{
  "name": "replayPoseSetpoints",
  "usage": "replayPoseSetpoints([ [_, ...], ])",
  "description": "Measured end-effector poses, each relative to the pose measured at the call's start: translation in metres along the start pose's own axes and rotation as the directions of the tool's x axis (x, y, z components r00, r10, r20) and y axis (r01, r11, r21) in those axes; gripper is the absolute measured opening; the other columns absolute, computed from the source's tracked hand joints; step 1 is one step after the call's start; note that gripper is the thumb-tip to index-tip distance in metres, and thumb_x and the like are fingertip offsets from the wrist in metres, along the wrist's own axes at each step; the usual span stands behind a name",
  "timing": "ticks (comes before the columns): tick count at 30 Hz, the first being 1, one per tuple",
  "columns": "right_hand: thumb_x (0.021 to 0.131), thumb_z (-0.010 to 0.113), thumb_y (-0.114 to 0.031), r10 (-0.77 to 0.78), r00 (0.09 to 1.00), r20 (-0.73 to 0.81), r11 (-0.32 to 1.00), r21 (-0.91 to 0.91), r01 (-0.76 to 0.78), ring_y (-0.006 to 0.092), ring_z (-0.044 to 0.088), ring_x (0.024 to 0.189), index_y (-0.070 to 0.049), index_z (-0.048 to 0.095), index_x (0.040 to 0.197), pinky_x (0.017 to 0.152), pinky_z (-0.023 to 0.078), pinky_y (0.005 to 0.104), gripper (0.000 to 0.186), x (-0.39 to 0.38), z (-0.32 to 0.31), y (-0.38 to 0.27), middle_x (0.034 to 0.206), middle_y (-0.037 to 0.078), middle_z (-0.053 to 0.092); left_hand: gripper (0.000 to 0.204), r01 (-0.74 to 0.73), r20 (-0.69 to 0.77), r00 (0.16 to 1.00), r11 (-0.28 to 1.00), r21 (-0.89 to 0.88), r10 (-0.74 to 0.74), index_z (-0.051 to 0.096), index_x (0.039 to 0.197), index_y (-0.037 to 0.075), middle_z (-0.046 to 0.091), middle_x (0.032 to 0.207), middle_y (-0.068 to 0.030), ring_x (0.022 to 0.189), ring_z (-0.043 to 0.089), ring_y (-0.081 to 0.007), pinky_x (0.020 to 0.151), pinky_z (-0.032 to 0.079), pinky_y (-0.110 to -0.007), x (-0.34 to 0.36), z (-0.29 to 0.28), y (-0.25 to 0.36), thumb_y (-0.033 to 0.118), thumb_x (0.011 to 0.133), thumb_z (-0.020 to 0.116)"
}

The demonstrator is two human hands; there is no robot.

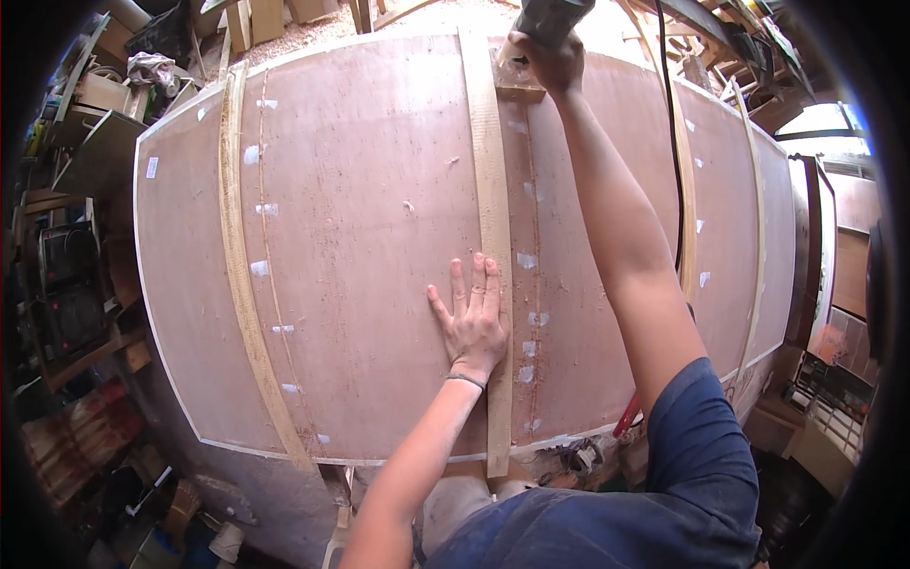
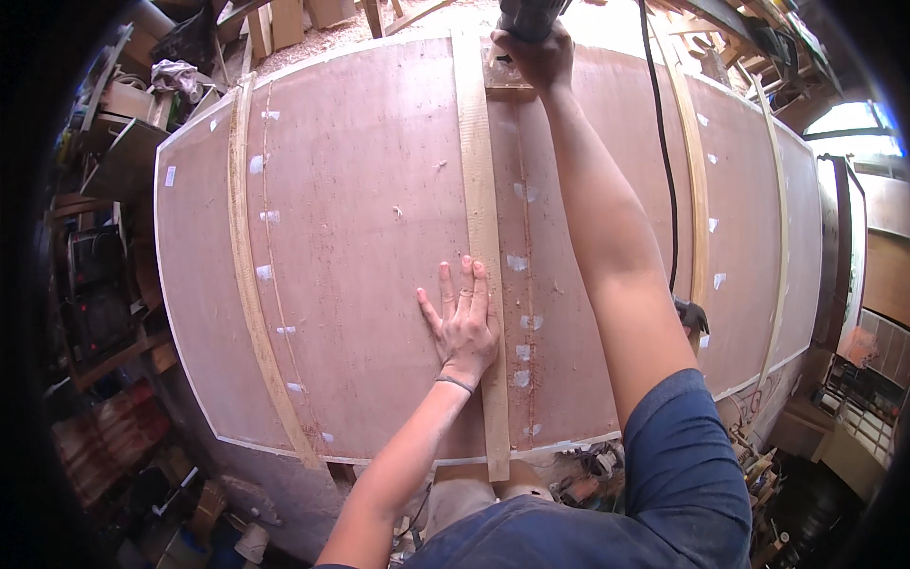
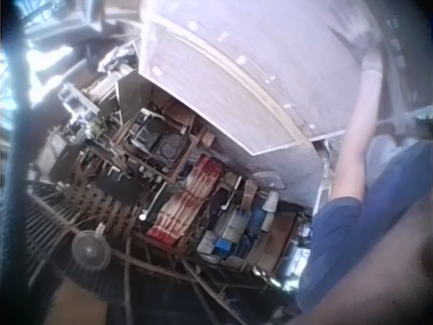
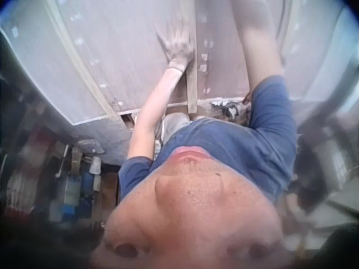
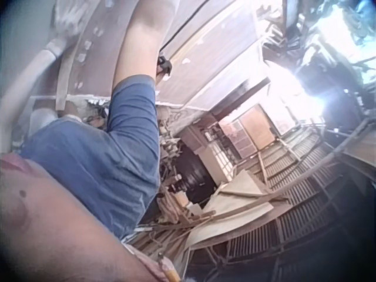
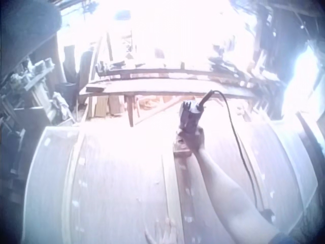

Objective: The recorder is building furniture by nailing and trimming wood strips on a large panel in a workshop.

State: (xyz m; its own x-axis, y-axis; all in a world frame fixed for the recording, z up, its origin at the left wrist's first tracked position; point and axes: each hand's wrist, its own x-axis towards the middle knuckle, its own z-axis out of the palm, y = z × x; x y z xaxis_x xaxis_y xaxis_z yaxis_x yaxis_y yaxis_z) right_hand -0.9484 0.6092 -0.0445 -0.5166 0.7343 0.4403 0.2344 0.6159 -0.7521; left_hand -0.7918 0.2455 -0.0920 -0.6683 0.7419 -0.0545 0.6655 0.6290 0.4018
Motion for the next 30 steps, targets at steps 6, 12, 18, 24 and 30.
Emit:
replayPoseSetpoints([
  [6, 0.072, 0.077, -0.041, 0.007, 1.0, 0.001, 0.998, -0.065, -0.007, 0.0221, 0.072, 0.086, -0.003, 0.072, 0.097, 0.08, 0.055, 0.0345, 0.046, 0.032, 0.015, 0.019, 0.09, 0.012, 0.074, 0.057, 0.004, -0.002, 1.0, 0.999, -0.045, -0.005, 0.033, 0.153, 0.014, 0.036, 0.157, -0.0019, 0.15, 0.018, -0.0311, 0.116, -0.003, -0.063, 0.001, 0.0, 0.002, 0.022, 0.098, 0.047],
  [12, 0.075, 0.076, -0.026, 0.096, 0.993, 0.064, 0.958, 0.266, -0.11, 0.0172, 0.068, 0.077, -0.002, 0.07, 0.095, 0.068, 0.053, 0.0312, 0.032, 0.051, 0.032, 0.031, 0.084, 0.008, 0.07, 0.059, 0.008, 0.017, 1.0, 0.999, -0.033, -0.007, 0.034, 0.152, 0.014, 0.036, 0.157, -0.0018, 0.15, 0.019, -0.0311, 0.116, -0.002, -0.063, 0.0, -0.001, 0.001, 0.022, 0.096, 0.049],
  [18, 0.079, 0.073, -0.007, 0.105, 0.988, 0.114, 0.835, 0.529, -0.15, 0.013, 0.064, 0.063, -0.002, 0.069, 0.094, 0.053, 0.052, 0.0286, 0.016, 0.061, 0.041, 0.046, 0.075, 0.004, 0.067, 0.06, 0.004, 0.009, 1.0, 1.0, -0.025, -0.003, 0.035, 0.152, 0.015, 0.034, 0.158, -0.0017, 0.15, 0.02, -0.0311, 0.116, -0.003, -0.063, 0.001, 0.001, 0.0, 0.023, 0.095, 0.05],
  [24, 0.079, 0.075, -0.011, 0.069, 0.993, 0.094, 0.862, 0.495, -0.106, 0.0129, 0.065, 0.066, -0.004, 0.07, 0.097, 0.058, 0.054, 0.0299, 0.02, 0.073, 0.045, 0.063, 0.079, 0.004, 0.069, 0.058, 0.01, -0.005, 1.0, 0.999, -0.047, -0.01, 0.036, 0.152, 0.015, 0.035, 0.157, -0.0007, 0.15, 0.019, -0.0301, 0.116, -0.002, -0.063, 0.001, 0.0, 0.001, 0.024, 0.096, 0.048],
  [30, 0.076, 0.076, -0.014, 0.291, 0.94, 0.179, 0.888, 0.314, -0.335, 0.0153, 0.068, 0.066, -0.002, 0.07, 0.093, 0.058, 0.055, 0.0311, 0.021, 0.062, 0.024, 0.044, 0.076, 0.006, 0.07, 0.057, 0.006, -0.012, 1.0, 0.999, -0.05, -0.007, 0.037, 0.151, 0.014, 0.035, 0.157, -0.0007, 0.15, 0.018, -0.0299, 0.116, -0.002, -0.062, 0.003, 0.001, 0.003, 0.024, 0.097, 0.048],
])
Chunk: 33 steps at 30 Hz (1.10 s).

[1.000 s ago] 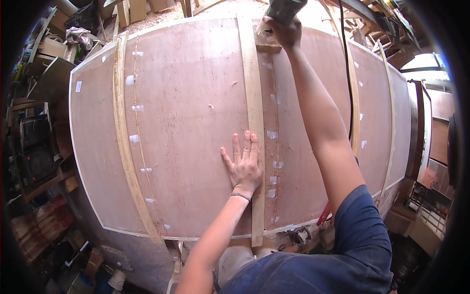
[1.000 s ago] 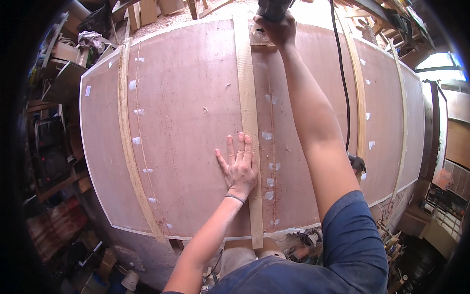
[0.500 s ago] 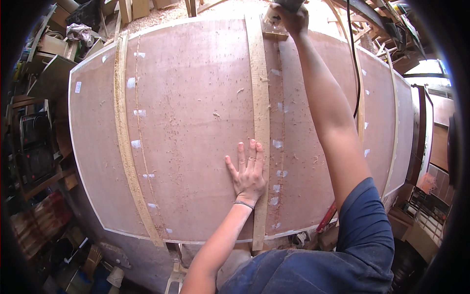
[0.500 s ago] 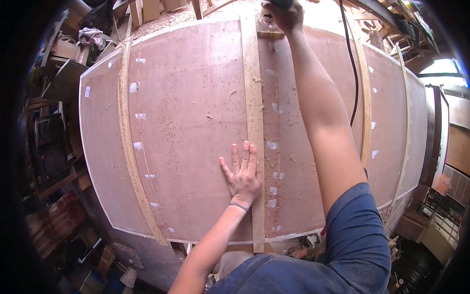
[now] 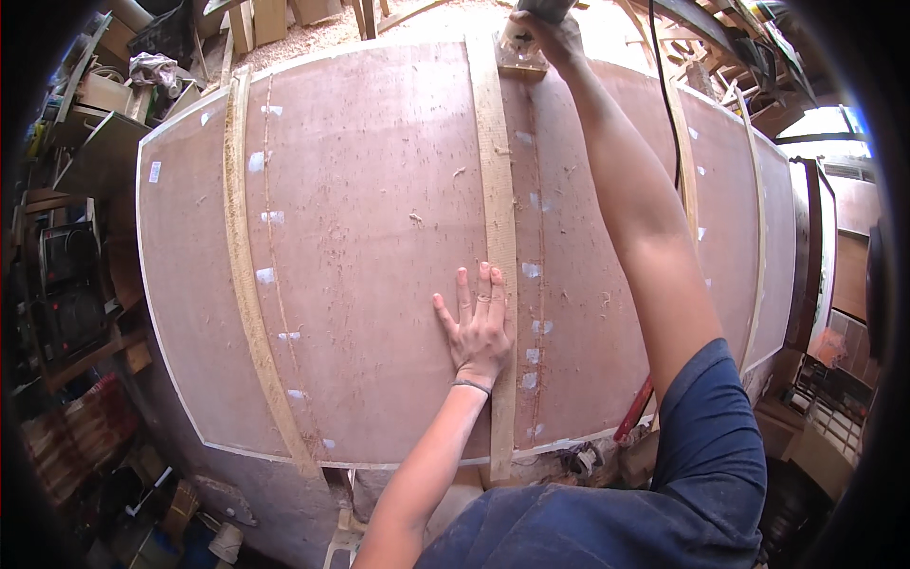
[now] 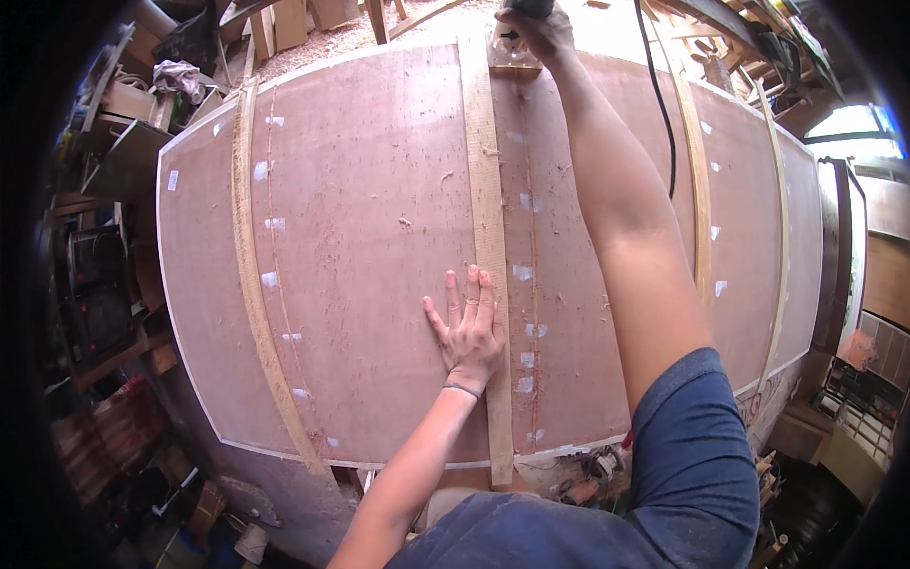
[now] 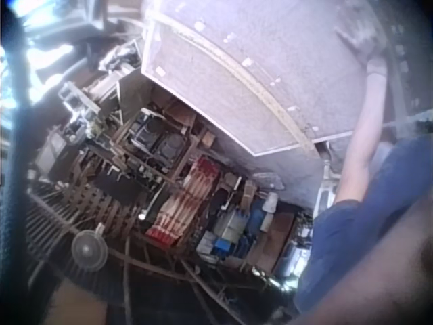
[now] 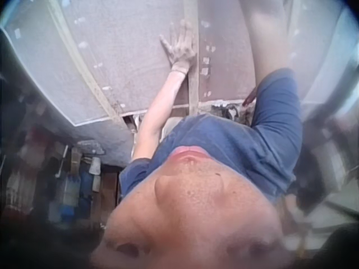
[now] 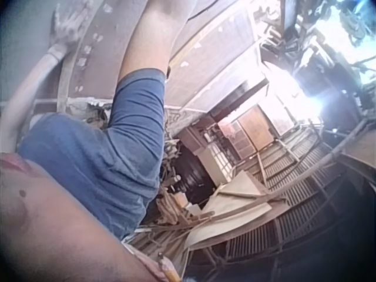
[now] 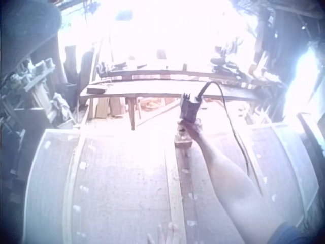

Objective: The recorder is building furniture by nailing and trimming wood strips on a large panel in a workshop.

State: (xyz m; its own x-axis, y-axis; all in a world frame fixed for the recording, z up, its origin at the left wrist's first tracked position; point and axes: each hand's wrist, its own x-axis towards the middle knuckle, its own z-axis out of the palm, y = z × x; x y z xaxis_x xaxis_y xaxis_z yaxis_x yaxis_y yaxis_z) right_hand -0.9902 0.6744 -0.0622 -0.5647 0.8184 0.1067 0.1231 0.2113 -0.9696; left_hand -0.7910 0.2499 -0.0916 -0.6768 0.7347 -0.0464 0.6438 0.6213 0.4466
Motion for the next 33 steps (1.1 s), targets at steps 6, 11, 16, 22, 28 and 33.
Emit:
replayPoseSetpoints([
  [6, 0.072, 0.077, -0.046, -0.053, 0.998, 0.039, 0.934, -0.352, 0.064, 0.0161, 0.069, 0.084, -0.008, 0.07, 0.098, 0.079, 0.055, 0.0338, 0.047, -0.094, -0.018, -0.024, 0.089, 0.01, 0.073, 0.055, -0.003, -0.02, 1.0, 1.0, 0.005, 0.003, 0.037, 0.151, 0.013, 0.035, 0.157, -0.0012, 0.15, 0.019, -0.0302, 0.116, -0.002, -0.062, -0.001, -0.001, 0.002, 0.023, 0.097, 0.046],
  [11, 0.075, 0.076, -0.033, 0.11, 0.986, 0.122, 0.868, -0.495, -0.035, 0.0143, 0.067, 0.083, -0.012, 0.068, 0.097, 0.075, 0.056, 0.0349, 0.031, -0.21, -0.04, -0.033, 0.09, 0.005, 0.07, 0.054, 0.005, -0.033, 0.999, 1.0, 0.007, -0.004, 0.038, 0.15, 0.013, 0.036, 0.157, -0.0019, 0.15, 0.019, -0.0304, 0.116, -0.002, -0.063, -0.001, 0.002, 0.002, 0.024, 0.097, 0.044],
  [16, 0.073, 0.077, -0.03, -0.219, 0.966, 0.138, 0.931, -0.267, 0.249, 0.0153, 0.061, 0.093, -0.011, 0.063, 0.102, 0.084, 0.052, 0.0329, 0.037, -0.363, -0.067, -0.037, 0.099, 0.002, 0.066, 0.05, 0.011, -0.112, 0.994, 0.996, 0.084, -0.002, 0.047, 0.145, 0.014, 0.038, 0.156, 0.0007, 0.149, 0.024, -0.0269, 0.117, 0.003, -0.063, 0.001, 0.008, -0.004, 0.028, 0.098, 0.041],
  [22, 0.065, 0.085, -0.023, -0.208, 0.973, 0.098, 0.966, -0.137, 0.22, 0.0196, 0.06, 0.098, 0.0, 0.046, 0.121, 0.092, 0.047, 0.0348, 0.072, -0.426, -0.082, -0.039, 0.106, 0.009, 0.06, 0.05, 0.01, -0.133, 0.991, 0.998, 0.061, -0.002, 0.048, 0.145, 0.014, 0.039, 0.155, 0.0003, 0.148, 0.026, -0.027, 0.117, 0.004, -0.062, 0.002, 0.006, -0.001, 0.03, 0.098, 0.042],
  [28, 0.069, 0.08, -0.025, -0.469, 0.882, 0.036, 0.809, -0.382, 0.446, 0.024, 0.063, 0.095, -0.013, 0.069, 0.096, 0.09, 0.049, 0.0401, 0.031, -0.371, -0.067, -0.017, 0.097, 0.004, 0.066, 0.05, 0.015, -0.12, 0.993, 0.996, 0.089, -0.004, 0.046, 0.146, 0.015, 0.038, 0.155, 0.0008, 0.148, 0.026, -0.0273, 0.117, 0.004, -0.062, 0.0, 0.009, 0.001, 0.028, 0.098, 0.042],
  [33, 0.071, 0.079, -0.022, -0.382, 0.924, -0.009, 0.858, -0.376, 0.351, 0.0161, 0.066, 0.059, -0.009, 0.068, 0.079, 0.06, 0.057, 0.0324, 0.019, -0.278, -0.041, -0.035, 0.066, 0.004, 0.068, 0.051, 0.026, -0.097, 0.995, 0.999, 0.028, -0.023, 0.043, 0.148, 0.016, 0.037, 0.156, -0.0014, 0.148, 0.024, -0.0292, 0.117, -0.001, -0.061, -0.002, 0.006, -0.005, 0.024, 0.098, 0.044],
])
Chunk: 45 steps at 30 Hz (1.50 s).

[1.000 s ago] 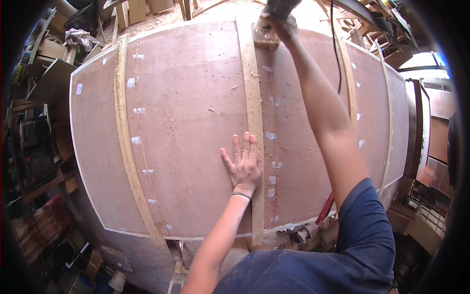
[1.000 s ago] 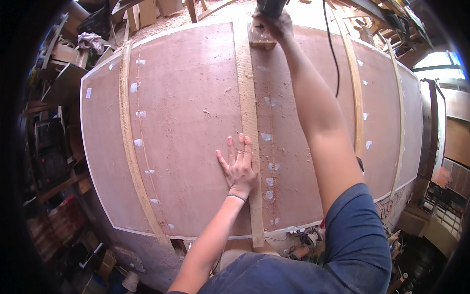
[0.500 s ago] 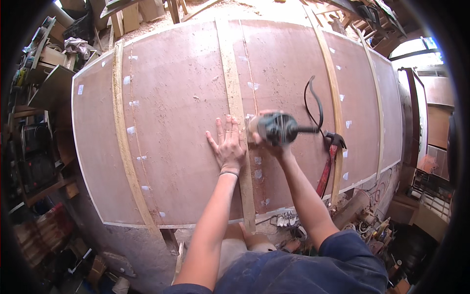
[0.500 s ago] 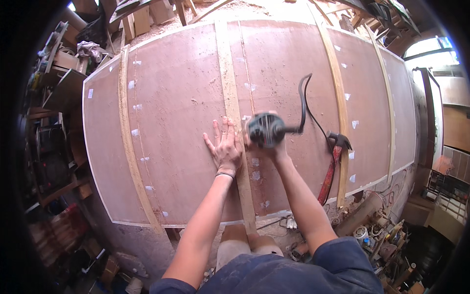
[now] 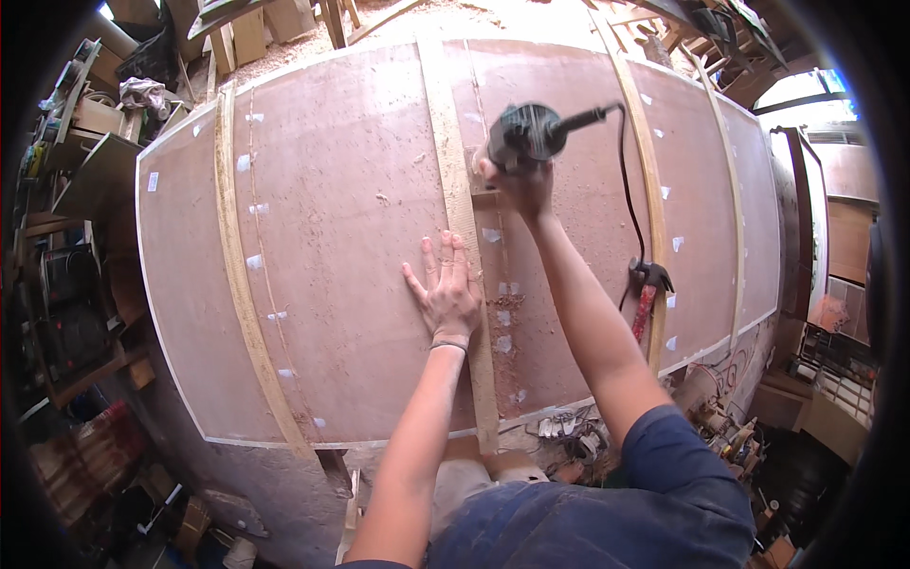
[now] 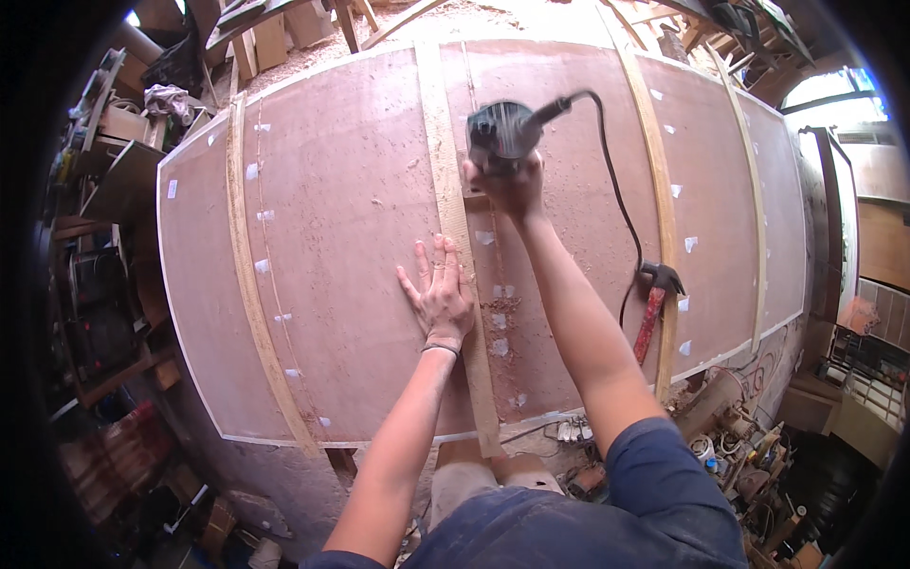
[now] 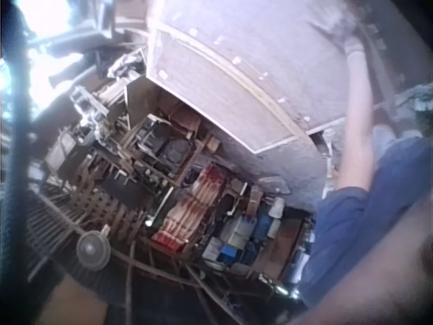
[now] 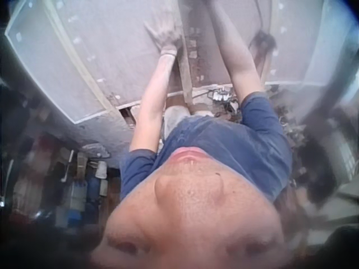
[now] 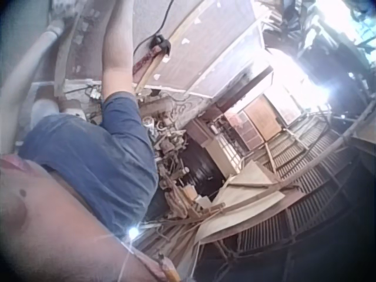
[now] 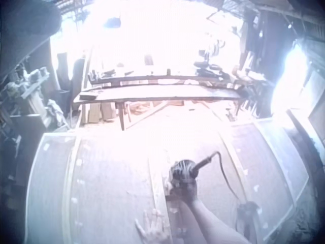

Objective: The recorder is building furniture by nailing and trimming wood strips on a large panel in a workshop.

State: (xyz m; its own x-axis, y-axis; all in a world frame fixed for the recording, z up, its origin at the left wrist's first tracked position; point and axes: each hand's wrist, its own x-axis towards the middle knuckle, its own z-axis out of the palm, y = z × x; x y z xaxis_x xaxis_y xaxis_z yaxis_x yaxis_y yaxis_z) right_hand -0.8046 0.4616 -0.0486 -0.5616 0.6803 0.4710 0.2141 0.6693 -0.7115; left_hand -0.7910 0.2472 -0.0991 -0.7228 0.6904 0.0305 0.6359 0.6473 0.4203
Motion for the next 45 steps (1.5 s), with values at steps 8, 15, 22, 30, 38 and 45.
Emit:
replayPoseSetpoints([
  [8, 0.066, 0.084, -0.03, 0.13, 0.991, -0.022, 0.988, 0.091, -0.127, 0.0165, 0.071, 0.071, -0.004, 0.068, 0.091, 0.07, 0.058, 0.0313, 0.039, 0.092, 0.036, 0.033, 0.08, 0.008, 0.074, 0.053, 0.016, 0.054, 0.998, 0.999, -0.045, -0.014, 0.04, 0.15, 0.017, 0.036, 0.156, -0.0008, 0.149, 0.021, -0.0292, 0.117, -0.002, -0.061, 0.003, -0.006, 0.006, 0.024, 0.098, 0.044],
  [15, 0.065, 0.085, -0.033, 0.304, 0.951, 0.059, 0.948, 0.085, -0.308, 0.0169, 0.072, 0.076, -0.004, 0.069, 0.093, 0.071, 0.058, 0.0318, 0.043, 0.104, 0.036, 0.038, 0.084, 0.009, 0.074, 0.054, 0.006, 0.071, 0.997, 1.0, 0.002, -0.006, 0.036, 0.152, 0.019, 0.033, 0.158, 0.0011, 0.15, 0.019, -0.0276, 0.118, -0.002, -0.06, 0.003, -0.006, 0.007, 0.026, 0.099, 0.042],
  [22, 0.069, 0.078, -0.031, 0.226, 0.956, 0.185, 0.967, 0.075, -0.244, 0.0204, 0.061, 0.099, -0.009, 0.058, 0.113, 0.09, 0.051, 0.0379, 0.053, -0.002, -0.008, 0.004, 0.105, 0.006, 0.065, 0.053, 0.001, 0.07, 0.998, 1.0, 0.023, -0.002, 0.039, 0.151, 0.019, 0.034, 0.158, 0.0017, 0.149, 0.021, -0.0278, 0.118, 0.0, -0.061, 0.004, -0.005, 0.005, 0.027, 0.099, 0.042],
  [30, 0.068, 0.078, -0.021, 0.193, 0.97, 0.149, 0.899, 0.368, -0.235, 0.0234, 0.054, 0.113, -0.004, 0.044, 0.127, 0.099, 0.045, 0.0391, 0.07, -0.108, -0.048, -0.02, 0.12, 0.01, 0.055, 0.053, -0.012, 0.082, 0.997, 0.999, 0.031, 0.009, 0.039, 0.15, 0.018, 0.034, 0.158, 0.0017, 0.15, 0.018, -0.0266, 0.117, -0.002, -0.06, 0.005, -0.001, 0.007, 0.027, 0.098, 0.043],
  [38, 0.07, 0.083, -0.028, 0.239, 0.971, -0.007, 0.919, 0.326, -0.224, 0.0274, 0.053, 0.116, -0.004, 0.043, 0.13, 0.104, 0.043, 0.045, 0.077, -0.18, -0.204, -0.126, 0.121, 0.015, 0.054, 0.052, -0.028, 0.034, 0.999, 0.993, 0.118, 0.024, 0.039, 0.151, 0.022, 0.031, 0.159, 0.0057, 0.15, 0.018, -0.0223, 0.12, 0.0, -0.056, 0.003, 0.003, -0.005, 0.028, 0.099, 0.039],
  [45, 0.071, 0.078, -0.032, 0.374, 0.826, -0.422, 0.923, 0.084, -0.375, 0.0286, 0.053, 0.115, -0.004, 0.042, 0.13, 0.104, 0.041, 0.0459, 0.074, -0.28, -0.364, -0.134, 0.121, 0.017, 0.054, 0.051, -0.02, -0.025, 0.999, 0.994, 0.112, 0.023, 0.042, 0.149, 0.021, 0.035, 0.157, 0.0037, 0.149, 0.022, -0.0225, 0.121, 0.004, -0.053, -0.002, 0.005, 0.005, 0.027, 0.099, 0.039],
])
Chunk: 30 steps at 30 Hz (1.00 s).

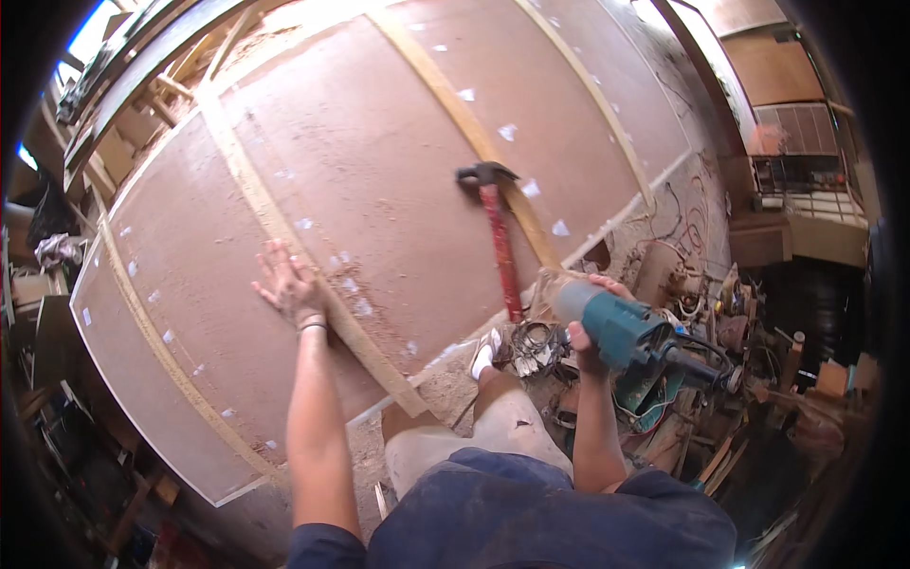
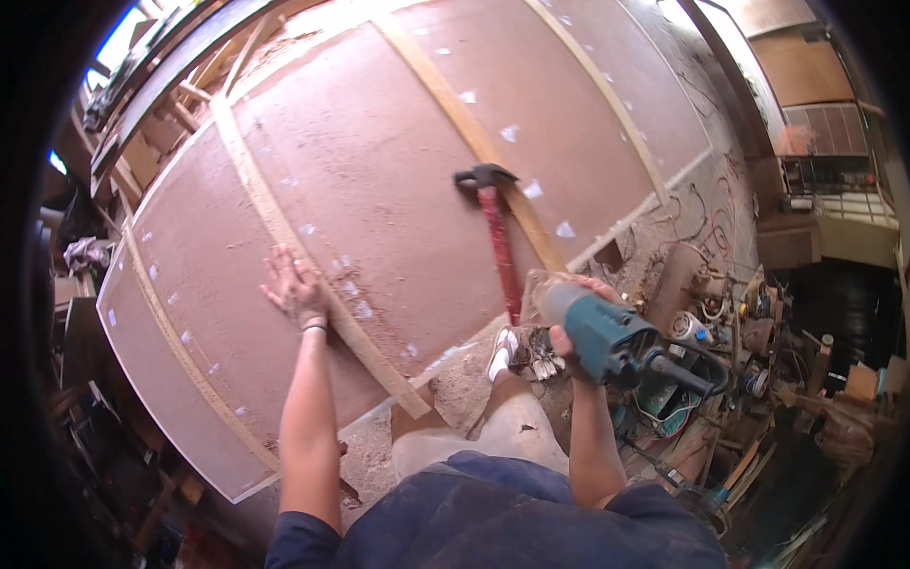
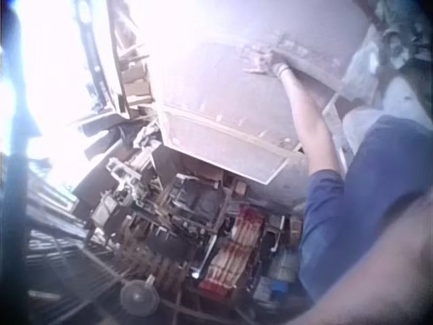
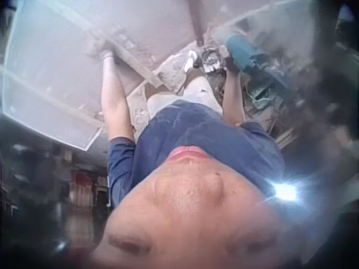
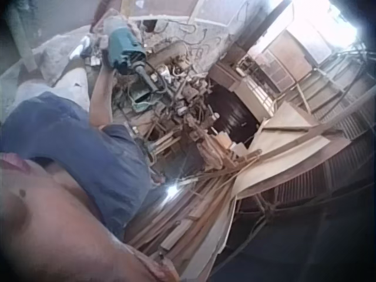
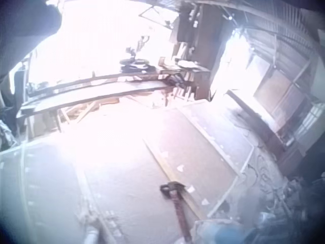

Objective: The recorder is building furniture by nailing and trimming wood strips on a large panel in a workshop.

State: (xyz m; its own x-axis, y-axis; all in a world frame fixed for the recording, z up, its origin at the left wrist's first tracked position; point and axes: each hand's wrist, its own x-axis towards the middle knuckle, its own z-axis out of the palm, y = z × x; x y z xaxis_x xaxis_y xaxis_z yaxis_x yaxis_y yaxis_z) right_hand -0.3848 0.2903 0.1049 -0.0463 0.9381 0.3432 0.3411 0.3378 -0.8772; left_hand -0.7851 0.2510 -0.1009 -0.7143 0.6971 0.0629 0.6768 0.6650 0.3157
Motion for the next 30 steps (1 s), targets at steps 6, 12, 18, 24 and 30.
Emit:
replayPoseSetpoints([
  [6, 0.069, 0.072, -0.026, 0.078, 0.974, -0.213, 0.994, -0.063, -0.093, 0.0281, 0.05, 0.113, -0.004, 0.039, 0.131, 0.104, 0.038, 0.0453, 0.073, 0.012, -0.137, 0.068, 0.123, 0.017, 0.051, 0.052, -0.179, -0.159, 0.977, 0.95, -0.256, 0.142, 0.045, 0.146, 0.014, 0.032, 0.157, -0.0145, 0.146, 0.024, -0.0358, 0.119, 0.013, -0.054, -0.063, 0.002, 0.069, 0.019, 0.095, 0.05],
  [12, 0.07, 0.071, -0.03, 0.211, 0.972, -0.101, 0.976, 0.068, -0.205, 0.0263, 0.051, 0.115, -0.004, 0.043, 0.13, 0.105, 0.039, 0.0439, 0.071, 0.042, -0.211, 0.146, 0.125, 0.015, 0.053, 0.062, -0.335, 0.059, 0.908, 0.802, -0.495, 0.415, 0.046, 0.144, 0.013, 0.033, 0.154, -0.0202, 0.145, 0.025, -0.0386, 0.118, 0.019, -0.052, -0.163, 0.033, 0.275, 0.016, 0.085, 0.064],
  [18, 0.069, 0.072, -0.026, 0.145, 0.981, 0.132, 0.975, 0.151, -0.164, 0.0246, 0.05, 0.116, -0.003, 0.042, 0.13, 0.104, 0.039, 0.0426, 0.072, 0.071, -0.221, 0.198, 0.124, 0.013, 0.053, 0.045, -0.253, -0.06, 0.962, 0.792, -0.555, 0.265, 0.06, 0.13, 0.009, 0.036, 0.152, -0.0219, 0.14, 0.038, -0.0367, 0.116, 0.027, -0.045, -0.163, 0.075, 0.289, 0.001, 0.086, 0.059],
  [24, 0.069, 0.082, -0.034, 0.068, 0.886, 0.46, 0.967, 0.189, -0.172, 0.0199, 0.056, 0.106, -0.005, 0.048, 0.122, 0.092, 0.05, 0.0354, 0.069, 0.094, -0.169, 0.231, 0.116, 0.008, 0.055, 0.039, -0.001, -0.159, 0.985, 0.912, -0.411, -0.071, 0.063, 0.125, 0.006, 0.024, 0.157, -0.0229, 0.141, 0.033, -0.0414, 0.114, 0.033, -0.039, -0.189, 0.066, 0.257, 0.003, 0.087, 0.057],
  [30, 0.067, 0.088, -0.033, 0.021, 0.854, 0.52, 0.971, 0.192, -0.14, 0.0145, 0.065, 0.091, -0.006, 0.058, 0.113, 0.081, 0.056, 0.0318, 0.062, 0.095, -0.119, 0.246, 0.099, 0.004, 0.066, 0.061, -0.044, -0.051, 0.998, 0.999, -0.004, 0.043, 0.041, 0.148, 0.018, 0.011, 0.161, -0.0228, 0.15, 0.003, -0.0401, 0.114, 0.005, -0.066, -0.19, 0.057, 0.298, 0.04, 0.093, 0.055],
])
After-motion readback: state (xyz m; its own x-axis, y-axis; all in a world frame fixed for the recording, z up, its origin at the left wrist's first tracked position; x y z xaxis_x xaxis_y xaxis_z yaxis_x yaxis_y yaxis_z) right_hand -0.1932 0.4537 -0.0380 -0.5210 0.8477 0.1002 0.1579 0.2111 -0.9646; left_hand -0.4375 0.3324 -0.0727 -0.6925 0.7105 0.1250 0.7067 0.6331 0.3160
